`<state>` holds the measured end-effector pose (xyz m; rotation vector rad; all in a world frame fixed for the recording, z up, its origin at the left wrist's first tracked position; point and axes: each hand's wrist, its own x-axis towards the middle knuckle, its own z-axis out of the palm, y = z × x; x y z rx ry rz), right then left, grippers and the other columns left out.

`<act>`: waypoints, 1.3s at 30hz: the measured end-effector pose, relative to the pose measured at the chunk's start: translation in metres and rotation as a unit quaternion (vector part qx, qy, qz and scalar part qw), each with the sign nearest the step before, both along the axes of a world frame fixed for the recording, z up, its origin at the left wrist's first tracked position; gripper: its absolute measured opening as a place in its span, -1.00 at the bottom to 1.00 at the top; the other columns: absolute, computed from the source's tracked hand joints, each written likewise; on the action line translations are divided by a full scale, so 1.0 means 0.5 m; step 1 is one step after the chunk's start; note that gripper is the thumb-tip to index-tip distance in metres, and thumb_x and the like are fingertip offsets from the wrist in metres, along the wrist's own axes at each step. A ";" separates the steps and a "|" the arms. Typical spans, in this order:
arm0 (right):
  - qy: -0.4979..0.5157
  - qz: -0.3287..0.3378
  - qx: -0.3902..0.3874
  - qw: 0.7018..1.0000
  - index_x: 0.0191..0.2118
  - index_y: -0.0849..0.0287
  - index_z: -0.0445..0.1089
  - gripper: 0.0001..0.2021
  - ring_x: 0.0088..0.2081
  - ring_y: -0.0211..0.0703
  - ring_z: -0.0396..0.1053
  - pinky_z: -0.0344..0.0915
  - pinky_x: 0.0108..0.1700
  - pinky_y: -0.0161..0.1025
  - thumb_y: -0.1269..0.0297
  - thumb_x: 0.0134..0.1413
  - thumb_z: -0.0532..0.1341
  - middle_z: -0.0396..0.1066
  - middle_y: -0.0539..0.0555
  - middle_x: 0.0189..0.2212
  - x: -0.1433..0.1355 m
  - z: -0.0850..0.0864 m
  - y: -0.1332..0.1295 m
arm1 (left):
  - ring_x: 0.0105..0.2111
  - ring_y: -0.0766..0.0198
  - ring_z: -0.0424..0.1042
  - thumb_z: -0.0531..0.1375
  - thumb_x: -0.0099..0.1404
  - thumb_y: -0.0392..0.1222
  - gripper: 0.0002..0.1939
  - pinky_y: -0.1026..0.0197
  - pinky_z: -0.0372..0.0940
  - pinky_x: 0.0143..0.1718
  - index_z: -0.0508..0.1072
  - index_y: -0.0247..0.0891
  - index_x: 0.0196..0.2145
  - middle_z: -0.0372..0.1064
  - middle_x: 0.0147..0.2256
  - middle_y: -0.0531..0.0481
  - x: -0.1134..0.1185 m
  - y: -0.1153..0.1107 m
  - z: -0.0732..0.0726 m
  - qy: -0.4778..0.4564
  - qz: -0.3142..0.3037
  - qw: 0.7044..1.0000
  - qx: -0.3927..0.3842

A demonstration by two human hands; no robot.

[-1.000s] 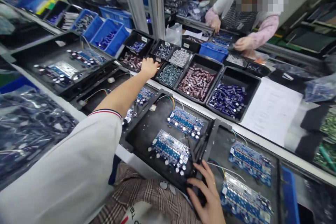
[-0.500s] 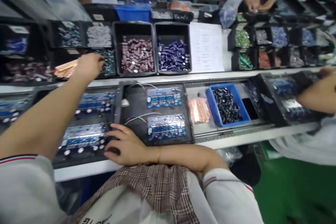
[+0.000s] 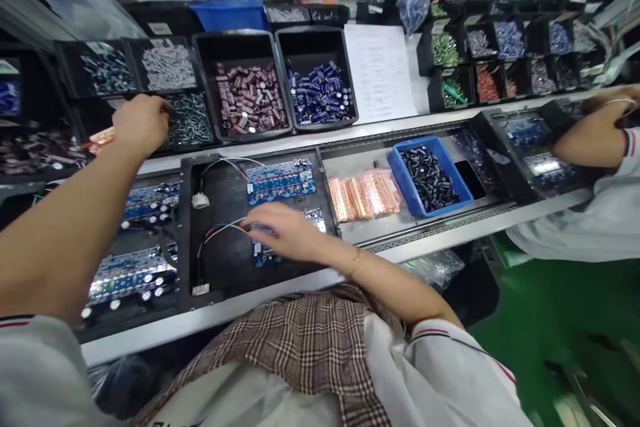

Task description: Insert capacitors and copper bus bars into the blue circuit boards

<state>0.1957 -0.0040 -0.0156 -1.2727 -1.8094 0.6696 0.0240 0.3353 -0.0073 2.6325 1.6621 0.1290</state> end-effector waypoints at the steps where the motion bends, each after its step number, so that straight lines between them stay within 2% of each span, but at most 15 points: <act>1: -0.015 -0.050 -0.014 0.999 -0.01 0.14 0.40 -0.77 0.04 -0.22 0.38 0.30 0.16 -0.13 0.27 0.30 0.10 0.48 0.09 -0.06 0.052 -0.002 0.003 | 0.08 0.07 0.21 -0.10 0.43 -0.04 -0.61 -0.01 0.14 0.19 0.33 -0.14 0.09 0.23 0.18 0.03 0.011 -0.006 0.008 -0.009 -0.013 1.000 0.006; 4: -0.066 -0.228 -0.034 0.971 -0.03 0.15 0.43 -0.77 -0.06 -0.13 0.44 0.37 0.05 -0.06 0.32 0.24 0.15 0.50 0.11 -0.09 0.212 -0.016 0.040 | 0.17 0.06 0.15 -0.04 0.40 -0.14 -0.60 0.04 0.06 0.25 0.30 -0.24 0.14 0.19 0.20 -0.10 0.092 -0.047 0.030 -0.091 -0.103 0.990 0.029; 7: -0.129 -0.316 0.006 0.940 -0.05 0.23 0.46 -0.74 -0.06 -0.08 0.43 0.34 0.05 -0.06 0.42 0.25 0.08 0.51 0.17 -0.09 0.341 -0.029 0.116 | 0.23 0.09 0.09 -0.03 0.39 -0.20 -0.59 0.11 -0.05 0.31 0.32 -0.33 0.13 0.18 0.20 -0.19 0.242 -0.117 0.035 -0.179 -0.237 0.955 -0.024; 9: -0.191 -0.306 -0.008 0.933 -0.04 0.24 0.46 -0.69 -0.04 -0.05 0.41 0.31 0.08 -0.05 0.47 0.25 0.02 0.50 0.19 -0.08 0.394 -0.036 0.174 | 0.30 0.07 0.00 -0.06 0.37 -0.29 -0.55 0.06 -0.11 0.34 0.30 -0.42 0.16 0.07 0.28 -0.27 0.359 -0.165 0.023 -0.201 -0.278 0.936 -0.078; 10: -0.224 -0.286 -0.028 0.931 -0.04 0.24 0.46 -0.67 -0.03 -0.04 0.39 0.29 0.09 -0.03 0.49 0.24 0.01 0.49 0.20 -0.07 0.410 -0.039 0.200 | 0.33 0.04 -0.05 -0.09 0.37 -0.33 -0.52 0.02 -0.13 0.34 0.26 -0.47 0.20 -0.01 0.31 -0.31 0.415 -0.185 0.013 -0.204 -0.276 0.934 -0.102; 13: -0.291 -0.218 -0.086 0.928 -0.06 0.25 0.47 -0.64 -0.01 0.00 0.36 0.25 0.12 -0.01 0.55 0.20 -0.02 0.46 0.22 -0.05 0.435 -0.048 0.258 | 0.34 -0.21 -0.15 -0.04 0.38 -0.24 -0.42 -0.24 -0.15 0.30 0.11 -0.40 0.32 -0.18 0.36 -0.37 0.547 -0.209 -0.024 -0.190 -0.189 0.950 -0.162; 15: -0.302 -0.190 -0.103 0.929 -0.07 0.27 0.46 -0.65 -0.01 0.00 0.35 0.25 0.12 -0.01 0.56 0.20 -0.02 0.44 0.24 -0.04 0.445 -0.050 0.277 | 0.32 -0.36 -0.16 -0.02 0.40 -0.09 -0.42 -0.38 -0.21 0.24 0.12 -0.23 0.34 -0.18 0.37 -0.30 0.598 -0.196 -0.045 -0.176 -0.149 0.959 -0.163; 18: -0.275 -0.149 -0.115 0.943 -0.08 0.25 0.42 -0.70 -0.02 -0.05 0.35 0.26 0.12 -0.05 0.54 0.17 0.02 0.43 0.19 -0.05 0.464 -0.047 0.287 | 0.28 -0.45 -0.14 -0.05 0.41 0.09 -0.44 -0.47 -0.21 0.17 0.22 -0.07 0.29 -0.10 0.35 -0.21 0.629 -0.156 -0.065 -0.156 -0.168 0.966 -0.121; 22: -0.174 -0.131 -0.116 0.969 -0.09 0.18 0.36 -0.76 -0.11 -0.11 0.39 0.31 0.04 -0.08 0.51 0.16 0.06 0.46 0.08 -0.17 0.483 -0.048 0.286 | 0.23 -0.42 -0.04 -0.05 0.40 0.14 -0.42 -0.34 0.01 0.12 0.26 -0.13 0.26 0.00 0.28 -0.28 0.635 -0.116 -0.073 -0.135 -0.234 0.958 -0.095; 26: -0.061 -0.130 -0.088 0.986 -0.12 0.17 0.33 -0.81 -0.11 -0.16 0.42 0.35 0.03 -0.14 0.47 0.13 0.12 0.45 0.07 -0.19 0.482 -0.054 0.280 | 0.12 -0.28 0.21 -0.11 0.44 0.09 -0.45 -0.19 0.08 0.10 0.24 -0.22 0.24 0.13 0.19 -0.32 0.636 -0.114 -0.071 -0.094 -0.281 0.948 -0.113; 30: -0.047 -0.173 -0.052 0.982 0.00 0.12 0.25 -0.69 -0.08 -0.16 0.40 0.36 0.07 -0.10 0.43 0.12 0.18 0.41 0.07 -0.12 0.462 -0.035 0.251 | 0.08 -0.23 0.28 -0.06 0.45 0.00 -0.53 -0.17 0.07 0.10 0.32 -0.26 0.17 0.27 0.07 -0.32 0.636 -0.121 -0.063 -0.104 -0.298 0.943 -0.103; 32: -0.040 -0.193 -0.035 0.980 0.03 0.09 0.22 -0.66 -0.10 -0.18 0.40 0.40 0.01 -0.13 0.41 0.14 0.20 0.39 0.05 -0.13 0.441 -0.015 0.221 | 0.08 -0.20 0.29 -0.01 0.44 -0.03 -0.57 -0.15 0.07 0.10 0.36 -0.25 0.14 0.29 0.06 -0.31 0.636 -0.119 -0.058 -0.146 -0.291 0.940 -0.097; 35: -0.032 -0.173 -0.017 0.984 -0.03 0.06 0.30 -0.75 -0.09 -0.21 0.38 0.42 -0.07 -0.22 0.38 0.18 0.20 0.36 0.03 -0.12 0.387 0.018 0.165 | 0.05 -0.09 0.33 0.06 0.41 -0.07 -0.62 -0.10 0.10 0.09 0.42 -0.23 0.09 0.33 0.05 -0.25 0.637 -0.106 -0.049 -0.245 -0.233 0.935 -0.108; 37: -0.051 -0.137 -0.020 0.989 -0.09 0.07 0.38 -0.83 -0.04 -0.21 0.37 0.40 -0.01 -0.21 0.39 0.22 0.17 0.36 0.03 -0.10 0.340 0.030 0.129 | 0.05 -0.01 0.33 0.07 0.41 -0.09 -0.63 -0.08 0.12 0.10 0.42 -0.22 0.09 0.37 0.02 -0.20 0.638 -0.097 -0.040 -0.296 -0.188 0.929 -0.120; 39: -0.079 -0.104 -0.040 0.991 -0.11 0.06 0.42 -0.82 -0.01 -0.20 0.37 0.36 0.08 -0.16 0.41 0.25 0.14 0.39 0.04 -0.09 0.293 0.027 0.100 | 0.08 0.05 0.31 0.11 0.39 -0.16 -0.63 -0.04 0.11 0.13 0.41 -0.20 0.11 0.40 0.02 -0.12 0.637 -0.094 -0.026 -0.325 -0.162 0.922 -0.137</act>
